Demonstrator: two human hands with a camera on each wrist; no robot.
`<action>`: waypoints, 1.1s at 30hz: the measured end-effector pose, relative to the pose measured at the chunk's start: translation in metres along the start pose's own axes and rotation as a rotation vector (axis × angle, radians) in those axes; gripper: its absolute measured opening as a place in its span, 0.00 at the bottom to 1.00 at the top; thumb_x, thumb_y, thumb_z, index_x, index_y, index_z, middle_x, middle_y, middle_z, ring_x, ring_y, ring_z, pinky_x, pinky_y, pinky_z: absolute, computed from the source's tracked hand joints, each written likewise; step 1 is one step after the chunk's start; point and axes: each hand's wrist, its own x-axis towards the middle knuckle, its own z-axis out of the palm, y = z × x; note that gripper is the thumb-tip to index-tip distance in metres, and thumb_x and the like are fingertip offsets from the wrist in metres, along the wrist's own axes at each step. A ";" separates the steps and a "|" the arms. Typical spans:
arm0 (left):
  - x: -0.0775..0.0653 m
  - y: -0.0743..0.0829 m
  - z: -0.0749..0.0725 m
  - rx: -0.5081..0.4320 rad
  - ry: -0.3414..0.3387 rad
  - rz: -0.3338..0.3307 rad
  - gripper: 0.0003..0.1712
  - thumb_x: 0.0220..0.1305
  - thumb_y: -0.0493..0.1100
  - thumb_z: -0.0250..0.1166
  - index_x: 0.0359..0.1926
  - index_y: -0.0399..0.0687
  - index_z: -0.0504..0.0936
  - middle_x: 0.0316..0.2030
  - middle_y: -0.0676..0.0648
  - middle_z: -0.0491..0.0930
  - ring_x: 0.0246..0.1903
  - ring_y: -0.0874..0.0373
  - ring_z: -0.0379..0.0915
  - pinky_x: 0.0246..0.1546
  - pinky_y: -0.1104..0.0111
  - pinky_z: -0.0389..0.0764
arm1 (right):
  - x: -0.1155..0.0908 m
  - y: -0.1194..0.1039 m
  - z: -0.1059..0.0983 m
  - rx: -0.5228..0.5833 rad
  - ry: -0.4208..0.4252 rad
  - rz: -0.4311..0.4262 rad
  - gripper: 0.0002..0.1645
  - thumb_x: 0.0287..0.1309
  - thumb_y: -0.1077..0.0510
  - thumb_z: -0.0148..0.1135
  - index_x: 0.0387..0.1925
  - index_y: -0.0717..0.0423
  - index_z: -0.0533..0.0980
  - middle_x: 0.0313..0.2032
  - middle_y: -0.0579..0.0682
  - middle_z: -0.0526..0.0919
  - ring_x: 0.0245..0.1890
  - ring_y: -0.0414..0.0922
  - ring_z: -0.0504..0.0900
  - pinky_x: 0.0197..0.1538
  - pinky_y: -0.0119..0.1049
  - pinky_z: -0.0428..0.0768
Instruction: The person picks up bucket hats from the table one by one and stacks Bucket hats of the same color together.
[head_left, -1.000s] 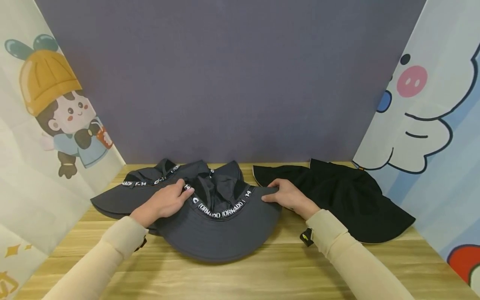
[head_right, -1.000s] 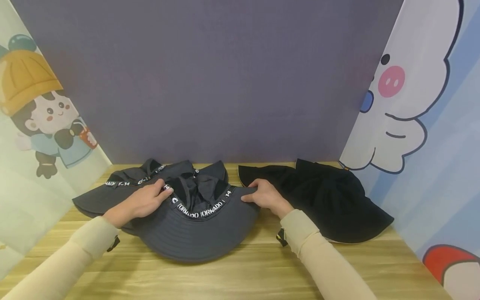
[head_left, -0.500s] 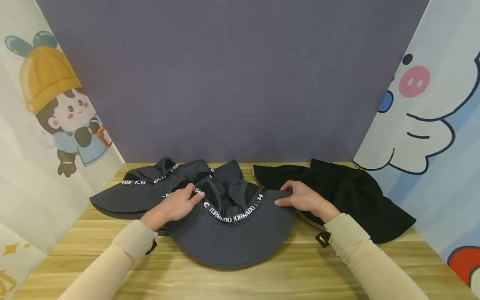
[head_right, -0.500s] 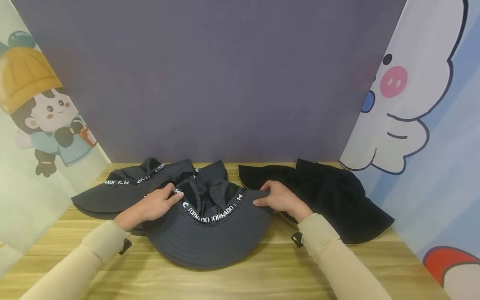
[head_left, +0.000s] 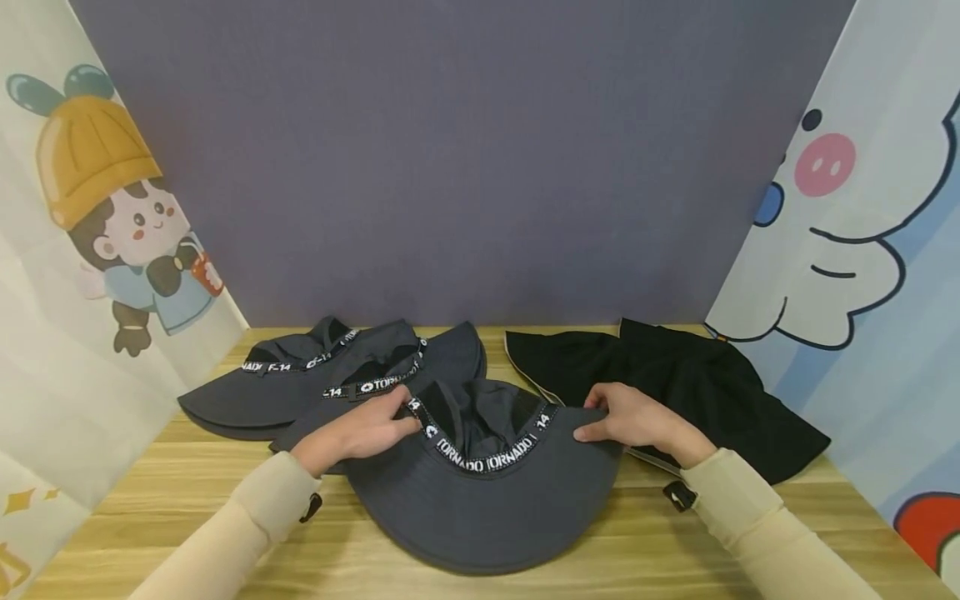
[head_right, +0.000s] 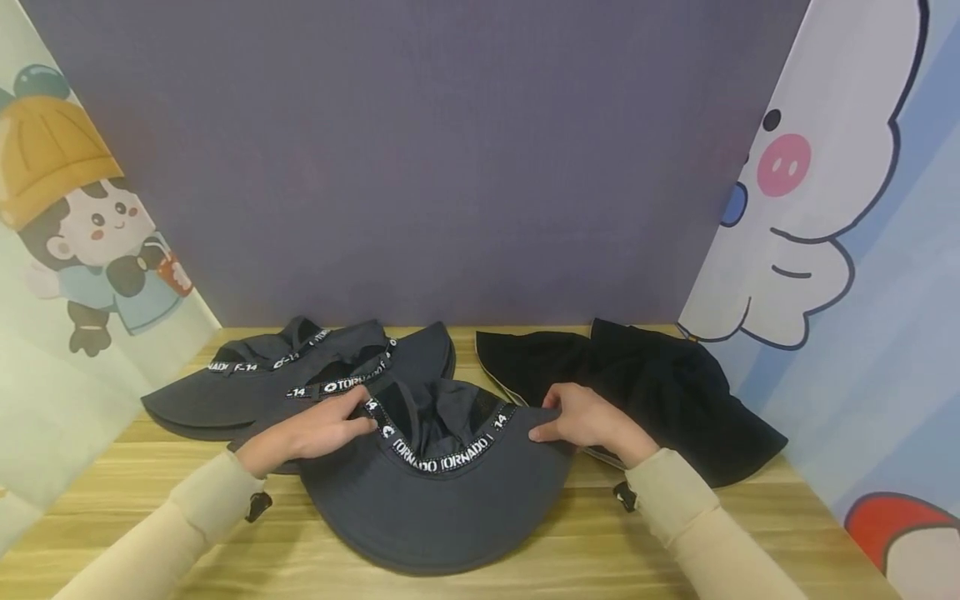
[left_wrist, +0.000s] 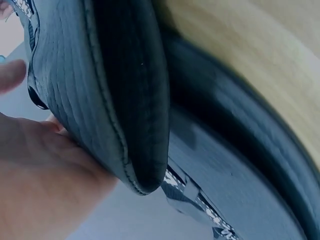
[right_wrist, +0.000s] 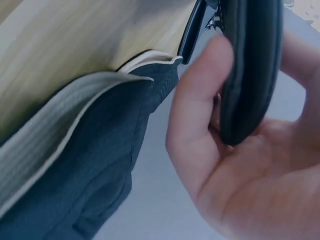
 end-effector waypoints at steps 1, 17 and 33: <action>-0.001 0.001 0.002 -0.003 -0.002 0.004 0.14 0.69 0.51 0.56 0.48 0.47 0.72 0.46 0.45 0.80 0.46 0.52 0.75 0.50 0.54 0.75 | -0.002 0.000 -0.001 -0.015 -0.007 0.001 0.22 0.54 0.52 0.78 0.42 0.60 0.77 0.33 0.51 0.78 0.21 0.45 0.75 0.22 0.42 0.78; -0.014 0.016 0.023 0.121 -0.070 0.010 0.30 0.70 0.50 0.59 0.64 0.35 0.72 0.62 0.36 0.76 0.63 0.40 0.71 0.62 0.47 0.71 | -0.022 -0.015 0.005 -0.423 -0.052 0.045 0.20 0.50 0.47 0.80 0.36 0.52 0.79 0.29 0.45 0.76 0.29 0.44 0.75 0.34 0.42 0.75; -0.020 0.037 0.033 0.277 -0.034 0.025 0.29 0.69 0.50 0.64 0.61 0.32 0.77 0.55 0.36 0.81 0.57 0.38 0.77 0.57 0.43 0.73 | -0.026 -0.029 0.027 -0.563 -0.096 0.041 0.28 0.46 0.47 0.82 0.47 0.53 0.82 0.42 0.47 0.83 0.43 0.49 0.81 0.47 0.53 0.79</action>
